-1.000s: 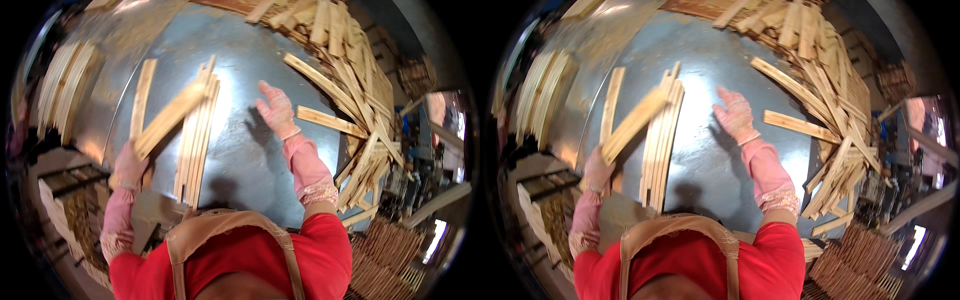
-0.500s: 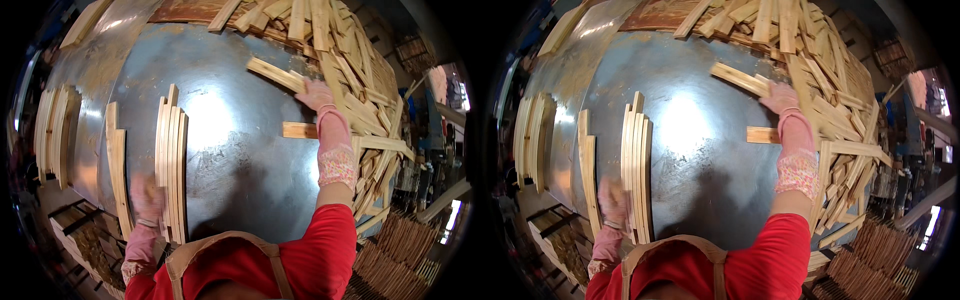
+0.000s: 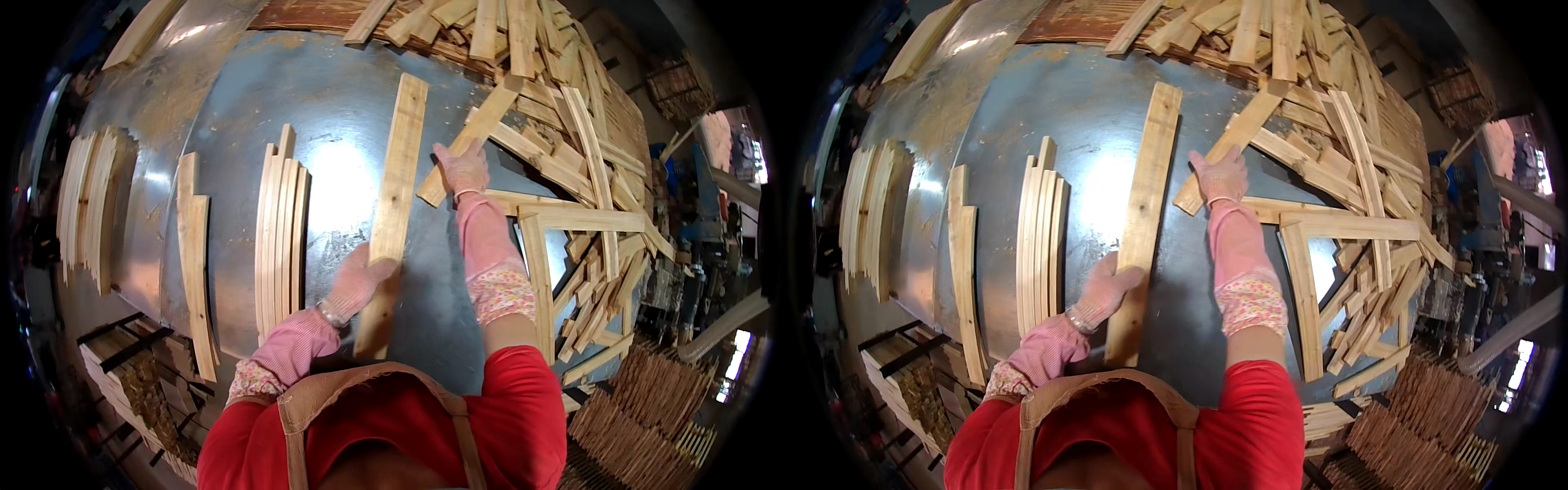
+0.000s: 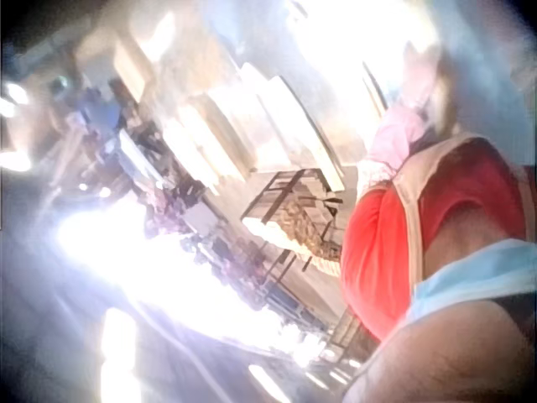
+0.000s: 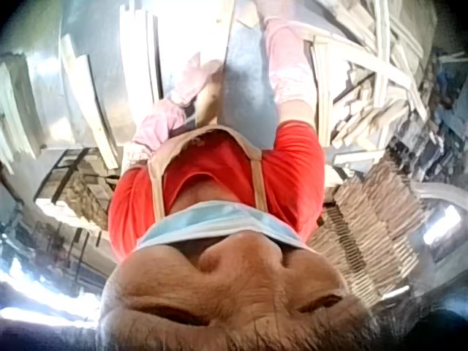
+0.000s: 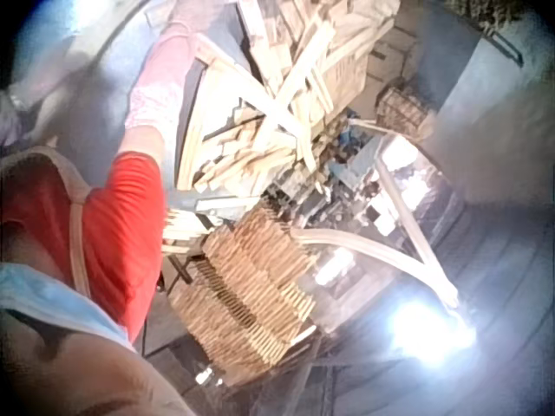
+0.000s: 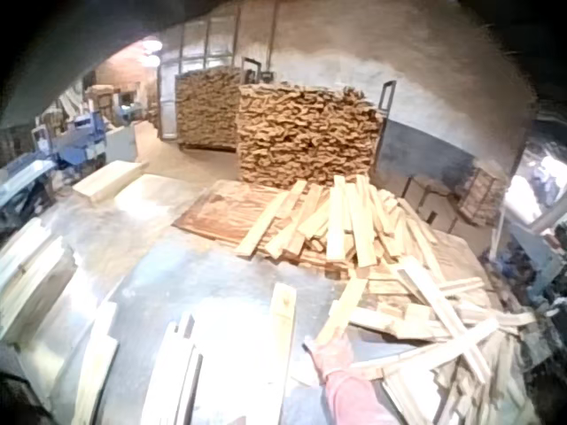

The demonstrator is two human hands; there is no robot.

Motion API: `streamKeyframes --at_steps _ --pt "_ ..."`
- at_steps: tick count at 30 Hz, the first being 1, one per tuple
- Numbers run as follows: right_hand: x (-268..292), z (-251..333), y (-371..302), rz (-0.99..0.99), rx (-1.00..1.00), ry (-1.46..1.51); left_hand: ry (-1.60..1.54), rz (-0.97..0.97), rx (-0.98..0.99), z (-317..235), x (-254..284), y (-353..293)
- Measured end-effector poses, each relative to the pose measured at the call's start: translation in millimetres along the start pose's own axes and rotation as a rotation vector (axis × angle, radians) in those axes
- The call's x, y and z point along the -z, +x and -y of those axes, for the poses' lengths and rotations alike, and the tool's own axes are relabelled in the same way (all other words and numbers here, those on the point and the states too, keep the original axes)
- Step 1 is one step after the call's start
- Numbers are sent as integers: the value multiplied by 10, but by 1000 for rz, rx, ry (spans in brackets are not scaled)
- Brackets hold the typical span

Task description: The person sorts wooden planks on a metal table, picking them up and arranging them into neat stacks. Another person assists by moving the sorted stacks to the side.

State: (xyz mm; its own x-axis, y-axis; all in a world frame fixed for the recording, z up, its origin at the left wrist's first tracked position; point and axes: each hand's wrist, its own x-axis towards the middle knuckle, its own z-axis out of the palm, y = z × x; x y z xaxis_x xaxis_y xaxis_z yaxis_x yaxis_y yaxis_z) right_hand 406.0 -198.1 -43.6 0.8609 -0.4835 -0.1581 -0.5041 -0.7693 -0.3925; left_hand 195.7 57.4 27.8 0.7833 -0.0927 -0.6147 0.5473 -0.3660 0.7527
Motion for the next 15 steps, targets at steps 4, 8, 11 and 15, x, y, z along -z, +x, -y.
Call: streamKeyframes --at_steps 4,8,11,15 --pt "-299 226 -157 -85 -102 -92 16 -286 -25 187 804 -597" --pt "-230 40 -264 202 -162 773 140 -535 -55 835 1837 -1068" --pt "-160 -253 -892 619 -113 1581 56 -580 -108 1455 2254 -1293" --pt "-135 -551 -1993 836 -205 1721 188 -619 -34 1902 2260 -1424"
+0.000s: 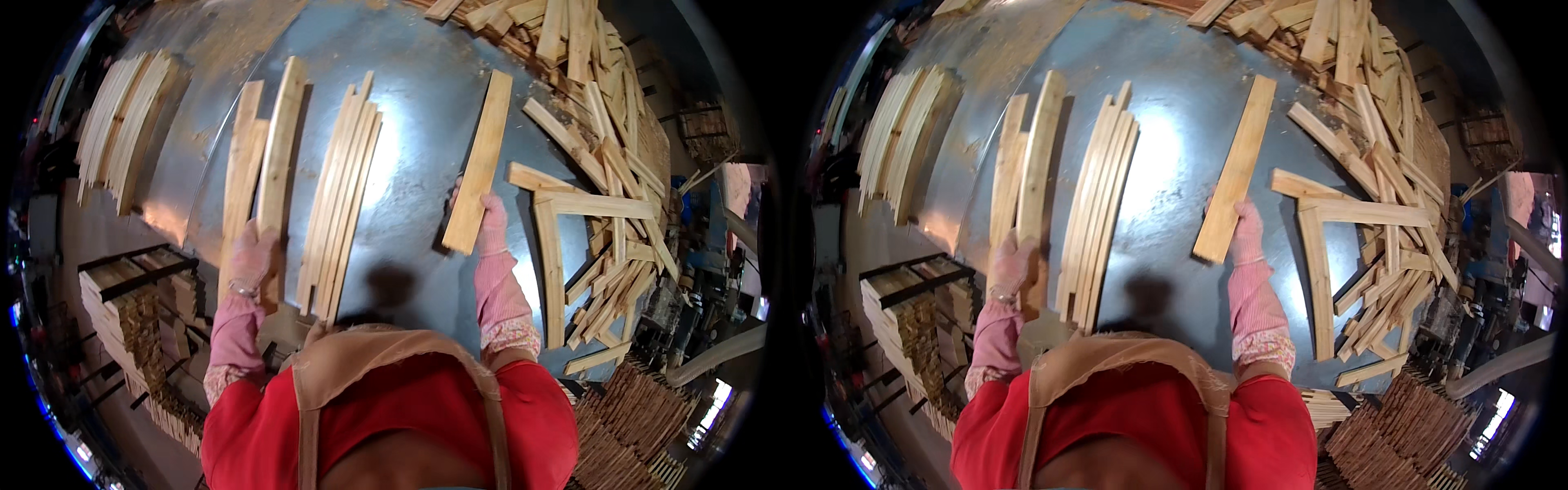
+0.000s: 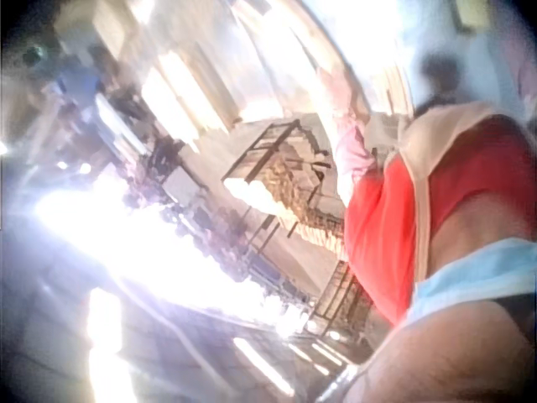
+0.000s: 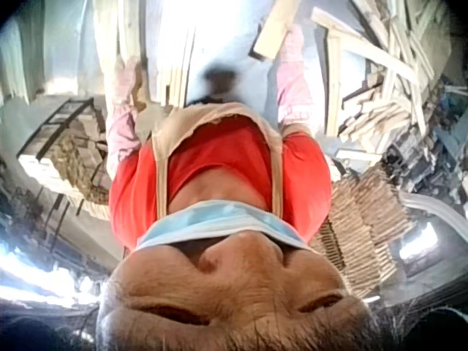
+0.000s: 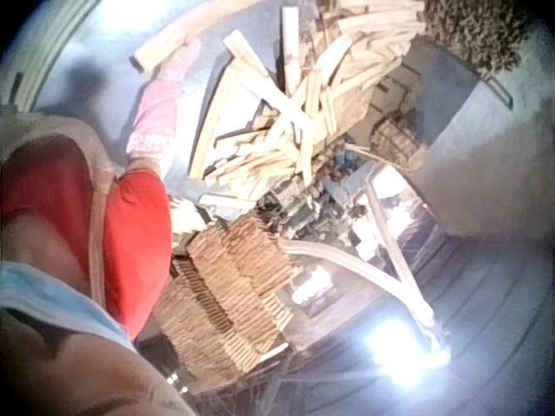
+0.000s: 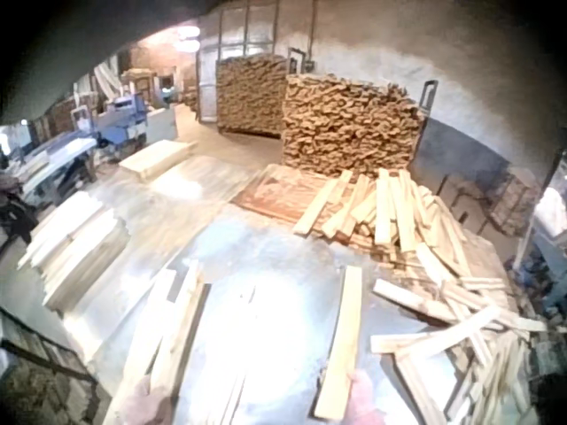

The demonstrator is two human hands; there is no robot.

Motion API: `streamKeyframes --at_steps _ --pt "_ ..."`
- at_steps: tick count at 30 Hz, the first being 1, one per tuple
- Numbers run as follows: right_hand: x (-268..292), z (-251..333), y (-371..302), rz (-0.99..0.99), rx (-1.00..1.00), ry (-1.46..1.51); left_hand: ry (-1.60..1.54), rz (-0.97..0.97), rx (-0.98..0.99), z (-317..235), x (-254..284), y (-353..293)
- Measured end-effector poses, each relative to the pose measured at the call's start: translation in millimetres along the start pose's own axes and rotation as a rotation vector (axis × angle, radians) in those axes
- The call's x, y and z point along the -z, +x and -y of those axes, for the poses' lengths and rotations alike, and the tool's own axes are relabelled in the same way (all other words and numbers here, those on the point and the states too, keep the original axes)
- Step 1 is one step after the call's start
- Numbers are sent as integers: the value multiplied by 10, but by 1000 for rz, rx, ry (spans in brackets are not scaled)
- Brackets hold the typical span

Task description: The person sorts wooden planks on a metal table, picking them up and arranging them into neat stacks. Another person assists by moving the sorted stacks to the side.

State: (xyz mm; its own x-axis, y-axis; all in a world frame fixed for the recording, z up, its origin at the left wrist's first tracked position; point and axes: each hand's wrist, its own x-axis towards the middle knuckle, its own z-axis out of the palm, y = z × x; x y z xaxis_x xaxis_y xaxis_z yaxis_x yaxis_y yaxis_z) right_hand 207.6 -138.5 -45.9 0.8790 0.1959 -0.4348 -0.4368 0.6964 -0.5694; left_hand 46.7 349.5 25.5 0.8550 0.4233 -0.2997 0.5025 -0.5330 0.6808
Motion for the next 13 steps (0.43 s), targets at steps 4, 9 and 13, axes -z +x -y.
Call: streamKeyframes --at_steps 4,9,13 --pt "-147 -949 -664 -50 -10 -432 34 55 10 408 -248 25" --pt "-349 -2018 -1221 25 -139 -617 190 212 -28 400 -541 -181" --pt "-372 -2080 -1197 62 -284 -438 300 355 -137 251 -443 -196"
